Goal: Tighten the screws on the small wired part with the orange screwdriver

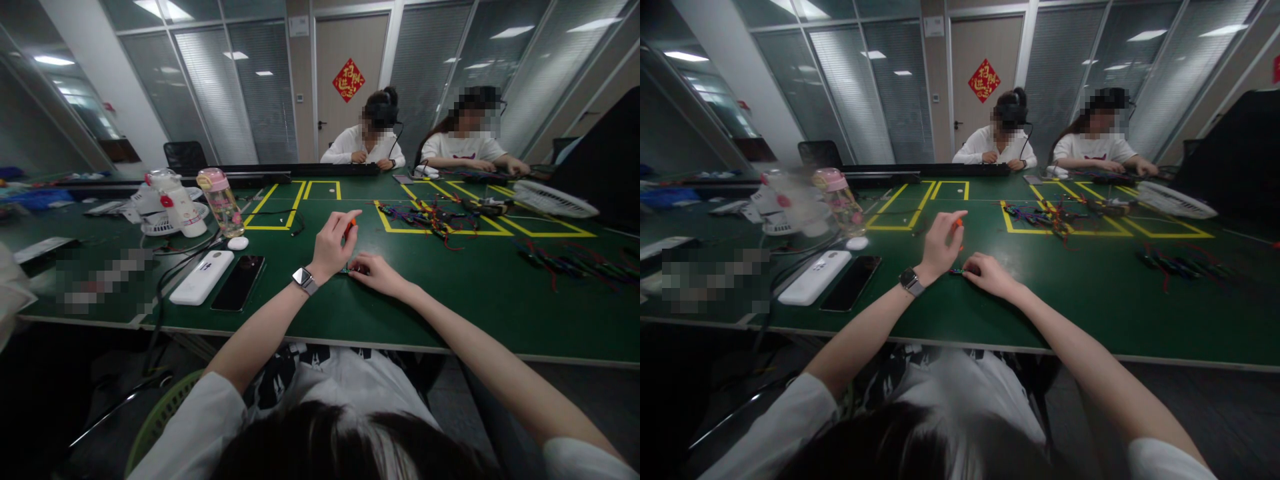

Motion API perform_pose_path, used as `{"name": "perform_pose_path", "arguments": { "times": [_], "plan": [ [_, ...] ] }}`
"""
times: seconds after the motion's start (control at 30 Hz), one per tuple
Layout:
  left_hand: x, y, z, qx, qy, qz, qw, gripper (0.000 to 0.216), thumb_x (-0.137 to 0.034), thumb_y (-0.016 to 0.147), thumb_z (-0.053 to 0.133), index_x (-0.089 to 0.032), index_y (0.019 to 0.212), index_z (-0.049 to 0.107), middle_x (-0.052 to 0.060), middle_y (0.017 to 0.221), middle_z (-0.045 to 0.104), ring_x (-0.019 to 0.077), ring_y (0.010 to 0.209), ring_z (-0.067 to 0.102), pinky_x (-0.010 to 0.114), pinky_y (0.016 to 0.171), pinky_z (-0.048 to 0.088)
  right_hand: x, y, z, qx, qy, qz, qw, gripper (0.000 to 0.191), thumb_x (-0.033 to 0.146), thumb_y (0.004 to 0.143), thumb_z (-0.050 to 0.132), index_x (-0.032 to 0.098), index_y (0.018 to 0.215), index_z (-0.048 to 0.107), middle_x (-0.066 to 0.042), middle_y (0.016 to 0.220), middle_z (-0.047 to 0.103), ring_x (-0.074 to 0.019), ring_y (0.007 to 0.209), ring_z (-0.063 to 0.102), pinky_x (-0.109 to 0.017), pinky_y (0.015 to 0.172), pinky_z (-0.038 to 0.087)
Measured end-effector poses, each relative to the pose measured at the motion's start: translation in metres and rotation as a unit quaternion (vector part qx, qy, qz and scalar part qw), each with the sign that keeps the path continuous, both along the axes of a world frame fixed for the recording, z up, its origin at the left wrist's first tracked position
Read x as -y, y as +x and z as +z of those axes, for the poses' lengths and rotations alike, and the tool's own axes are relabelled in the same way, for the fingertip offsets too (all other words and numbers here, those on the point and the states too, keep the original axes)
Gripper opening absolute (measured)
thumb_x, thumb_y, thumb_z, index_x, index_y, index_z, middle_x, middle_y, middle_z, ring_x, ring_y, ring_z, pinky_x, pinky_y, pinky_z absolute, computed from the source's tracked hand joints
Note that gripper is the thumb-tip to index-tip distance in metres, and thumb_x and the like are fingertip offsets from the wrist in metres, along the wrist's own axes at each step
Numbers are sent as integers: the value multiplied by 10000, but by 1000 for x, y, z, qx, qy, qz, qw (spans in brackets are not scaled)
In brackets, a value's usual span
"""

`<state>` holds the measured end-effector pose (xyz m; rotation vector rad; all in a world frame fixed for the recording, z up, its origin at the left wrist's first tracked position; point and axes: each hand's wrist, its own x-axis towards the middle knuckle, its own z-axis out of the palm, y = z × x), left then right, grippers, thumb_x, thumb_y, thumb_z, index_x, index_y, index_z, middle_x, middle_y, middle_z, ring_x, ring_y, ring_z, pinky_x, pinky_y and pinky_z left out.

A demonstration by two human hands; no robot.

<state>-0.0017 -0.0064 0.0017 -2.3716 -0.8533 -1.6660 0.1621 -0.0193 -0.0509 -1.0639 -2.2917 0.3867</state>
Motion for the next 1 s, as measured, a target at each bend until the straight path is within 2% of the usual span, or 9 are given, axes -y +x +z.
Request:
{"name": "perform_pose_path", "arguments": {
  "times": [0.3, 0.6, 0.73, 0.9, 1.0],
  "plan": [
    [1, 0, 0, 2, -3, 0, 1000, 290, -257, 968, 383, -182, 1224, 498, 47, 979, 557, 126, 848, 545, 242, 733, 473, -1, 0, -1, 5, 1, -5, 1000, 84, 209, 823, 594, 156, 855, 650, -38, 809, 589, -127, 652, 544, -252, 617, 435],
    [1, -1, 0, 14, -2, -13, 1000, 345, -232, 991, 285, -186, 1284, 461, 77, 1096, 566, 139, 980, 558, 278, 849, 480, 0, -1, 1, 5, 0, -2, 1000, 78, 183, 816, 590, 154, 852, 653, -37, 802, 588, -128, 644, 543, -257, 622, 433],
    [-1, 0, -1, 18, 15, 1, 1000, 306, -257, 977, 365, -196, 1252, 484, 59, 1016, 561, 137, 917, 553, 271, 797, 487, 0, -1, 1, 3, -4, -2, 1000, 78, 188, 817, 592, 154, 854, 652, -40, 812, 591, -128, 646, 543, -258, 619, 436],
    [-3, 0, -3, 30, 39, 30, 998, 280, -384, 924, 502, -210, 1136, 559, 28, 916, 494, 115, 777, 516, 243, 680, 477, 1, -1, 1, 10, -2, -9, 1000, 80, 199, 824, 590, 155, 856, 648, -38, 808, 586, -128, 650, 543, -255, 620, 436],
    [-1, -1, -2, 26, 29, 28, 999, 272, -378, 948, 448, -211, 1127, 568, 29, 915, 479, 114, 778, 516, 240, 678, 477, 2, -1, 2, 12, -1, -11, 1000, 78, 195, 823, 589, 152, 855, 646, -37, 804, 581, -128, 652, 543, -255, 621, 433]
  ]
}}
